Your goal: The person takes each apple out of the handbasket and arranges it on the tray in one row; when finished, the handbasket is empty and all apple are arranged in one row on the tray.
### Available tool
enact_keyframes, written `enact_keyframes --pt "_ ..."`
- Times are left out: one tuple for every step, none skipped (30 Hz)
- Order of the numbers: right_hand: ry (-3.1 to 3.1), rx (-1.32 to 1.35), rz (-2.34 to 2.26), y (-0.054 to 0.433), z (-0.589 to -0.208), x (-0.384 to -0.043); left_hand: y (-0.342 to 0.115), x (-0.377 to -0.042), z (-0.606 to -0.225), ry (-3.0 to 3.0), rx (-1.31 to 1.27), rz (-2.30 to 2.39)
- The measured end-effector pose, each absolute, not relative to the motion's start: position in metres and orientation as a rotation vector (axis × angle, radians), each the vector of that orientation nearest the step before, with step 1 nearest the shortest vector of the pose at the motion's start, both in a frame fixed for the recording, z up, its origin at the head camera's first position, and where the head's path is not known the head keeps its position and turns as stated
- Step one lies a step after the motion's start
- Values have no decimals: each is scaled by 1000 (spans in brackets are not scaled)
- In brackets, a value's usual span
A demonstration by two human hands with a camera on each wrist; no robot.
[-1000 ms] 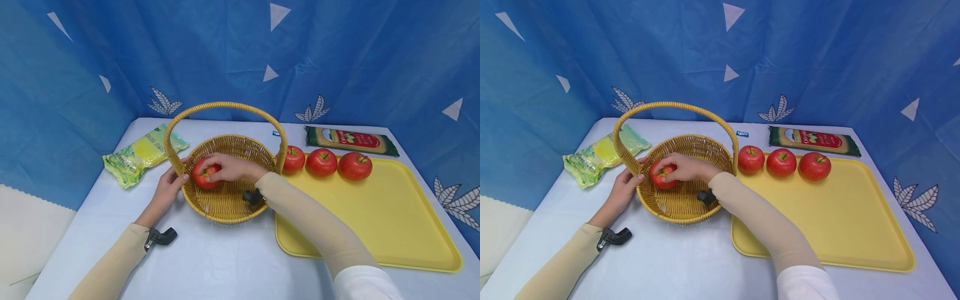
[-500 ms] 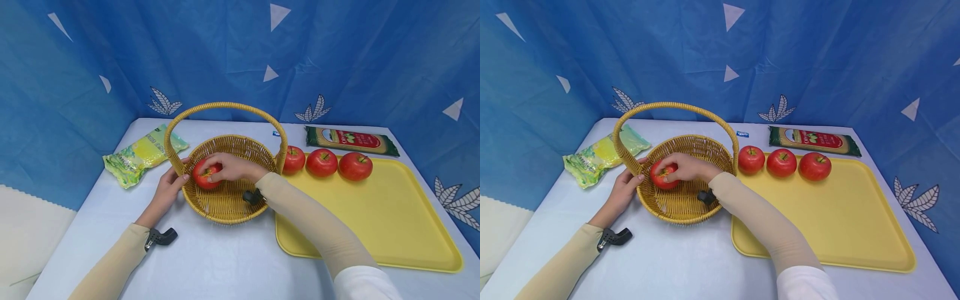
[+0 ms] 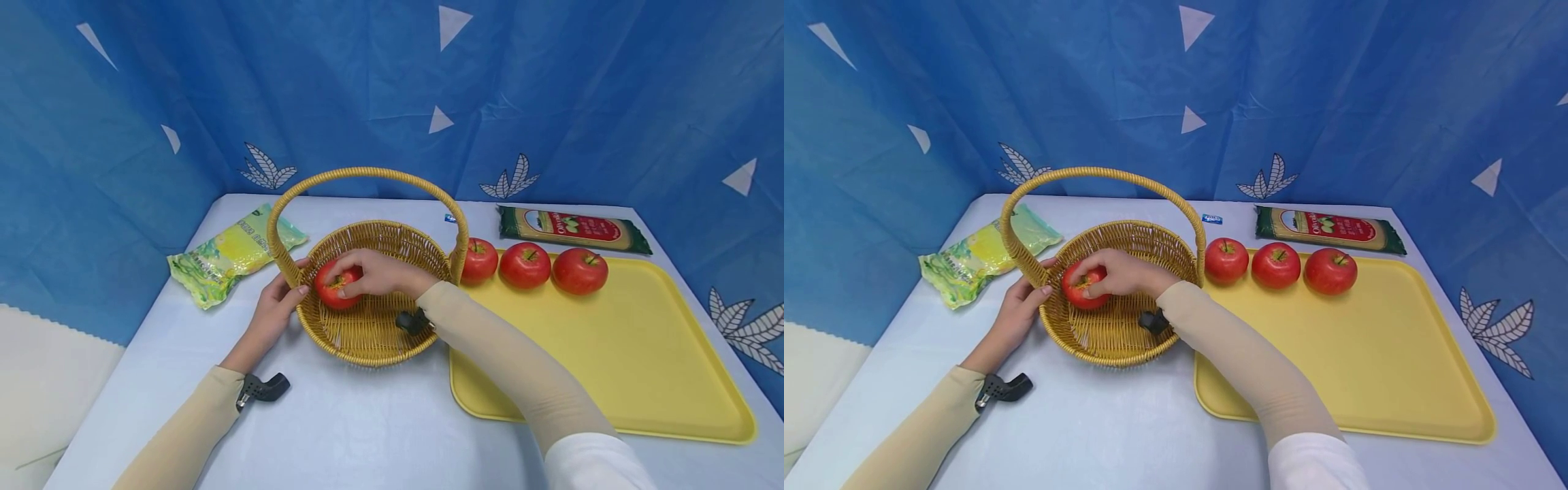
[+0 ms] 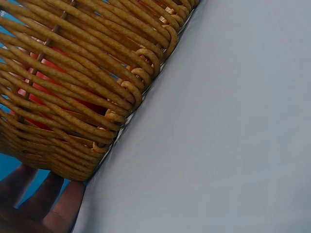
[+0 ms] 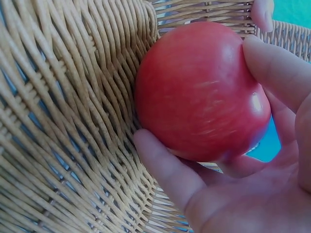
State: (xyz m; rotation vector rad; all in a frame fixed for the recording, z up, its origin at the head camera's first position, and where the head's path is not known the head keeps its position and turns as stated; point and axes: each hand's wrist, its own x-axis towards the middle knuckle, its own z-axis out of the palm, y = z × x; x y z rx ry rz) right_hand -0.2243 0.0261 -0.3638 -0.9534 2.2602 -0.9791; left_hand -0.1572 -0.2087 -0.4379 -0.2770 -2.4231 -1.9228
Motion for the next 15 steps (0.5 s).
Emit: enact_keyframes --pt "2266 -953 -976 26 -364 -224 -209 -157 -438 -2423 -278 -1922" --pt "2270 -952 -976 26 -364 -224 -209 -157 -438 -2423 -279 -1921" --pt "2275 -952 -975 26 -364 -225 -209 -157 -438 -2423 -282 -1918" --pt "2281 -952 -972 26 -364 -225 -209 -157 -438 -2422 -282 -1918" --pt "2285 -953 -970 26 -364 -225 -209 -157 -438 -2423 -280 -1915" --pt "2288 -955 -970 26 -363 -225 -209 -157 -438 -2422 -280 -1915" --pt "2291 -957 -968 26 -363 -225 -209 -157 -438 -2424 -279 -1913" --pt "2293 -957 -967 26 -363 -225 -209 -157 -438 -2426 -277 -1912" --pt "2293 -959 -965 26 -363 -225 -209 -157 -438 -2428 -275 -1913" --pt "2295 -960 -962 26 -363 -225 -209 -157 -438 -2430 -273 -1915" --pt "2296 -960 -961 26 -363 -225 -209 -157 -438 -2434 -272 -1913" --pt "2296 -958 -960 26 -363 -225 -209 -157 -438 -2436 -271 -1913" --pt "2298 -957 -958 26 -362 -225 -209 -157 -438 -2437 -271 -1913" --pt "2300 -955 -958 26 -362 -224 -209 -157 -438 -2437 -271 -1914" --pt "2302 -954 -955 26 -362 -224 -209 -157 -438 -2438 -271 -1915"
